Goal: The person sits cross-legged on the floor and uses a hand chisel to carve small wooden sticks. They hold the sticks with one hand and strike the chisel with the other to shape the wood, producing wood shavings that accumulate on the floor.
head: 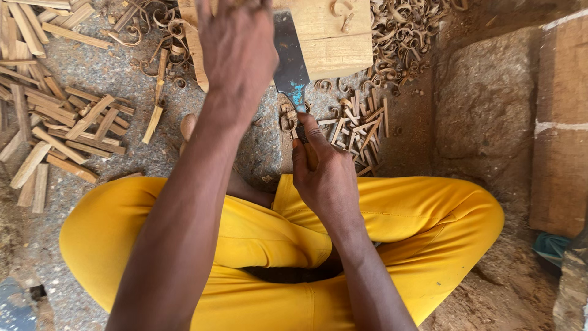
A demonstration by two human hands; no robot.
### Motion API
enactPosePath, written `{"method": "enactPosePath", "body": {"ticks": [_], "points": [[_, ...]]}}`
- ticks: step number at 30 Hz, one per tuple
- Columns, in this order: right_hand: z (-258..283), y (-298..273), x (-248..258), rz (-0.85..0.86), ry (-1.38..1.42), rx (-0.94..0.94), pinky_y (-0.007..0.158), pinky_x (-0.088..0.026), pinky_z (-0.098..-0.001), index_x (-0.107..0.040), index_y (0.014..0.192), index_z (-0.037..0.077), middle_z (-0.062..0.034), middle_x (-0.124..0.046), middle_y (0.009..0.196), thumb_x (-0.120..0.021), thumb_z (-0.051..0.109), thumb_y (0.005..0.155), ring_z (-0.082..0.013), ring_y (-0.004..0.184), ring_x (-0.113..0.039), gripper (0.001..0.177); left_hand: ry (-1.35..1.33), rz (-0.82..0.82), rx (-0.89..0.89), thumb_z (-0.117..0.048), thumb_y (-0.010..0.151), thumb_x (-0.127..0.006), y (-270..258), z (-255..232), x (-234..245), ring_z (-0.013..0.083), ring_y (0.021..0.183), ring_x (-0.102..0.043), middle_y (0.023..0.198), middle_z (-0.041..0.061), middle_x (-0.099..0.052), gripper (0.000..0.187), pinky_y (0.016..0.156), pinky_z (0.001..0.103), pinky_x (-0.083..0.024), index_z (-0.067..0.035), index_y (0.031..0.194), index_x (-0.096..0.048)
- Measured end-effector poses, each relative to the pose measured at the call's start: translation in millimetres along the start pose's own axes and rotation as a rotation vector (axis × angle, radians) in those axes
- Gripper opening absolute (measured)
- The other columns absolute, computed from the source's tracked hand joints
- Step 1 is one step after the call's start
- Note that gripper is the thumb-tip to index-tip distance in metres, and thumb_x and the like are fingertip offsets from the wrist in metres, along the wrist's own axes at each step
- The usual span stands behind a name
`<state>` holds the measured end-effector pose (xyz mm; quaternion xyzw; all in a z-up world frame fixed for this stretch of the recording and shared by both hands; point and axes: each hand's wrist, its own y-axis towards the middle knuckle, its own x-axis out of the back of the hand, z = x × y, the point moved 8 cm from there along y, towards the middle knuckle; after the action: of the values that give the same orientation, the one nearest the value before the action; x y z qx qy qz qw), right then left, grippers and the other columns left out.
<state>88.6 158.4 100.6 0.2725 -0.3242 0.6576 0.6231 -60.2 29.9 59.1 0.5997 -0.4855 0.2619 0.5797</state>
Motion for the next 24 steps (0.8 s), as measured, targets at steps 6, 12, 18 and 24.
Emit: {"method": "enactPosePath", "body": {"ticks": [6,12,18,24], "points": [[-7.3,5.7,-8.5,-0.004,0.041,-0.048,0.049,-0.055,-0.0373,-0.062,0.139,0.003,-0.02,-0.072,0.072,-0.065,0.011,0.098,-0.021,0.053,-0.074,0.041,-0.088,0.477,-0.038,-0.004,0.09,-0.073,-31.3,-38.8,-5.2,0.0298,0.105,-0.07,0.118,0.022,-0.074,0.015,0.111,0.046,-0.045,0.0,0.104,-0.079],[9.2,37.8,-18.5,-0.13,0.042,0.205,0.063,-0.06,-0.0353,-0.061,0.142,-0.008,-0.0236,-0.075,0.092,-0.065,0.009,0.102,-0.026,0.078,-0.078,0.043,-0.03,0.149,-0.052,-0.003,0.088,-0.068,-6.8,-25.0,-10.1,0.035,0.116,-0.068,0.127,0.025,-0.069,0.029,0.11,0.044,-0.047,0.005,0.116,-0.074],[-0.7,49.0,-36.6,-0.047,0.029,-0.002,0.044,-0.051,-0.0333,-0.059,0.142,-0.002,-0.015,-0.074,0.065,-0.062,0.011,0.099,-0.0158,0.046,-0.066,0.045,-0.201,0.17,0.066,0.005,0.078,-0.067,1.0,-4.9,-18.6,0.0338,0.103,-0.07,0.124,0.024,-0.07,0.049,0.087,0.04,-0.06,0.006,0.127,-0.067],[-19.4,30.6,-24.5,-0.022,0.059,-0.064,0.039,-0.045,-0.0336,-0.058,0.146,0.006,-0.01,-0.072,0.067,-0.059,0.017,0.107,-0.0126,0.046,-0.059,0.041,-0.3,0.275,0.194,0.005,0.104,-0.061,1.6,25.6,-28.3,0.021,0.095,-0.073,0.123,0.016,-0.072,0.034,0.075,0.034,-0.064,-0.008,0.134,-0.07]]}}
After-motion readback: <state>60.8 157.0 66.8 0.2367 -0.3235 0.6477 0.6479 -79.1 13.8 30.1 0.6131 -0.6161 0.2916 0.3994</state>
